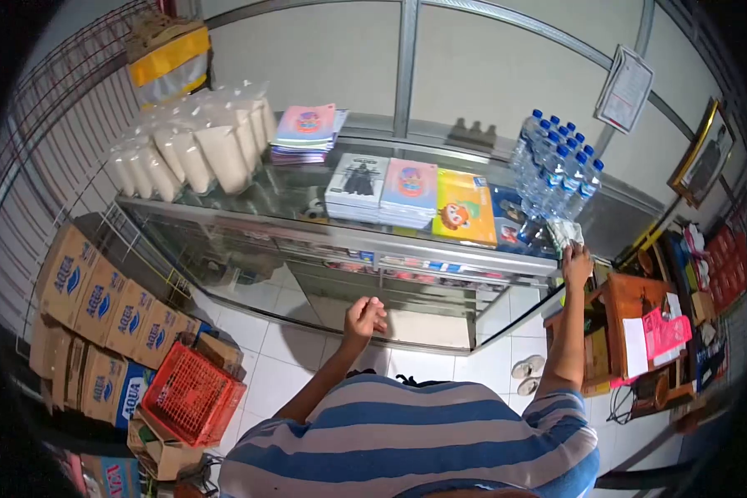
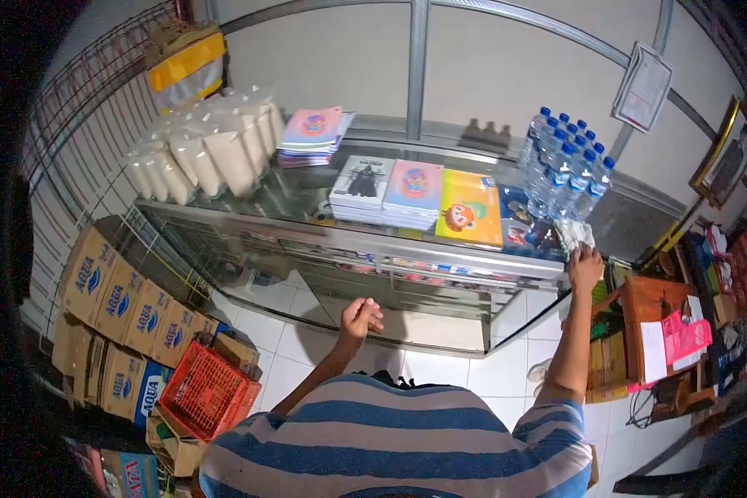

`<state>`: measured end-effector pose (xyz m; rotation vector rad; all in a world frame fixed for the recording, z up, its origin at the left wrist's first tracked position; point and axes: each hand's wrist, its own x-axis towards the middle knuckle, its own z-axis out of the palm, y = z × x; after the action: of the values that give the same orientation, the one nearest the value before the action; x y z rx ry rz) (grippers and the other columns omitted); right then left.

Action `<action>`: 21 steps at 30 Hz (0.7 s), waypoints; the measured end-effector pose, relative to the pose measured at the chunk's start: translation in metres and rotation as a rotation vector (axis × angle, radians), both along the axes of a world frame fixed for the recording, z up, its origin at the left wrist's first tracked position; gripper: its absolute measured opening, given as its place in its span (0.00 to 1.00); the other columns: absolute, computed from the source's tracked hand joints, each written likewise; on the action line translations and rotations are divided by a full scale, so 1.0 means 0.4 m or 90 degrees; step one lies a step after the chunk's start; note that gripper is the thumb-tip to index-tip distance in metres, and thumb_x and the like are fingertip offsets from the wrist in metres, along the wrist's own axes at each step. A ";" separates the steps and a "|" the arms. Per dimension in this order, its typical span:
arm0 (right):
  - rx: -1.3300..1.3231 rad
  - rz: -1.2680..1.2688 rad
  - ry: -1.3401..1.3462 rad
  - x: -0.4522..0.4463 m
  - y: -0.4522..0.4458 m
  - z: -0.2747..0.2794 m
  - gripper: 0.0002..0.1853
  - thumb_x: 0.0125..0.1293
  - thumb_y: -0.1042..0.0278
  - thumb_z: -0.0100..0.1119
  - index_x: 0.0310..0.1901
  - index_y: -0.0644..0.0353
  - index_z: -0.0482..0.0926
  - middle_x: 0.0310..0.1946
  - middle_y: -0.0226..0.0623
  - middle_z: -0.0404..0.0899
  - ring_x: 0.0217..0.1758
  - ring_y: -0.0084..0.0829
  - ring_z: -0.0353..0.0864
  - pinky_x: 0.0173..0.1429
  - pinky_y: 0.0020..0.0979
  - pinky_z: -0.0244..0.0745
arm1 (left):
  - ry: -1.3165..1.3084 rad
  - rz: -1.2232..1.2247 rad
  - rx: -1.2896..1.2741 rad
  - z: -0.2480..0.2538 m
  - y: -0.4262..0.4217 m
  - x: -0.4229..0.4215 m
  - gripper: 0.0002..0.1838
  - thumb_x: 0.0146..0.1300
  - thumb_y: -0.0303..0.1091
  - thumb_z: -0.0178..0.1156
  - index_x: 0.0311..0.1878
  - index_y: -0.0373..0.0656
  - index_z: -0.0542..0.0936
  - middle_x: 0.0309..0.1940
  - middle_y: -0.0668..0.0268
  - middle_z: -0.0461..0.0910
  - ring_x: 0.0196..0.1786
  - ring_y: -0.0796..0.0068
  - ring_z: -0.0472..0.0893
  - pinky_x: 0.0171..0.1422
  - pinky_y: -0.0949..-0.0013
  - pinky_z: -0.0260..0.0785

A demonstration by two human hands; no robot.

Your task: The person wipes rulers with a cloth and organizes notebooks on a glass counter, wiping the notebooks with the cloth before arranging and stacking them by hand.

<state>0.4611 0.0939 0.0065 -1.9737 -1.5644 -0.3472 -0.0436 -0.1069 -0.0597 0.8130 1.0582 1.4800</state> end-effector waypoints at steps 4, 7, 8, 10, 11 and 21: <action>0.099 -0.004 -0.030 -0.140 -0.005 -0.029 0.19 0.65 0.54 0.51 0.48 0.59 0.81 0.46 0.51 0.78 0.44 0.53 0.77 0.49 0.47 0.72 | 0.049 0.032 -0.037 0.030 -0.034 -0.076 0.12 0.70 0.38 0.54 0.42 0.37 0.75 0.29 0.63 0.78 0.21 0.75 0.75 0.25 0.74 0.71; -0.011 0.088 0.053 -0.285 -0.024 0.000 0.24 0.62 0.50 0.54 0.48 0.64 0.79 0.52 0.56 0.73 0.51 0.55 0.72 0.57 0.49 0.68 | 0.078 0.049 -0.077 0.047 -0.028 -0.135 0.12 0.69 0.38 0.54 0.41 0.37 0.75 0.28 0.63 0.77 0.21 0.76 0.75 0.25 0.75 0.70; -0.015 0.100 0.051 -0.338 -0.028 0.005 0.25 0.61 0.50 0.56 0.48 0.65 0.78 0.52 0.57 0.72 0.51 0.55 0.71 0.57 0.49 0.68 | 0.066 0.066 -0.058 0.060 -0.010 -0.152 0.11 0.69 0.37 0.54 0.41 0.37 0.76 0.28 0.63 0.78 0.21 0.77 0.75 0.25 0.75 0.70; -0.051 0.121 0.048 -0.427 -0.016 0.015 0.26 0.60 0.48 0.56 0.49 0.65 0.78 0.52 0.58 0.71 0.51 0.56 0.71 0.57 0.49 0.68 | 0.041 0.103 -0.020 0.092 0.034 -0.191 0.11 0.69 0.37 0.54 0.41 0.37 0.76 0.28 0.63 0.78 0.21 0.77 0.74 0.25 0.75 0.69; -0.086 0.146 0.046 -0.476 -0.006 0.020 0.28 0.59 0.47 0.57 0.50 0.65 0.77 0.53 0.58 0.70 0.51 0.58 0.70 0.57 0.49 0.68 | 0.030 0.122 0.001 0.105 0.054 -0.212 0.11 0.69 0.36 0.54 0.41 0.37 0.76 0.28 0.63 0.78 0.21 0.77 0.74 0.26 0.75 0.69; -0.128 0.341 -0.083 -1.006 0.124 0.044 0.37 0.60 0.31 0.47 0.67 0.40 0.70 0.69 0.52 0.59 0.63 0.62 0.61 0.67 0.59 0.50 | 0.439 0.076 0.283 0.328 0.323 -0.388 0.07 0.66 0.31 0.57 0.36 0.36 0.78 0.27 0.66 0.77 0.23 0.77 0.72 0.27 0.74 0.65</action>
<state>0.0589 0.1435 0.0240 -1.6052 -2.2030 -0.1022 -0.1987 0.0222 0.0717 1.6824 1.3022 1.5999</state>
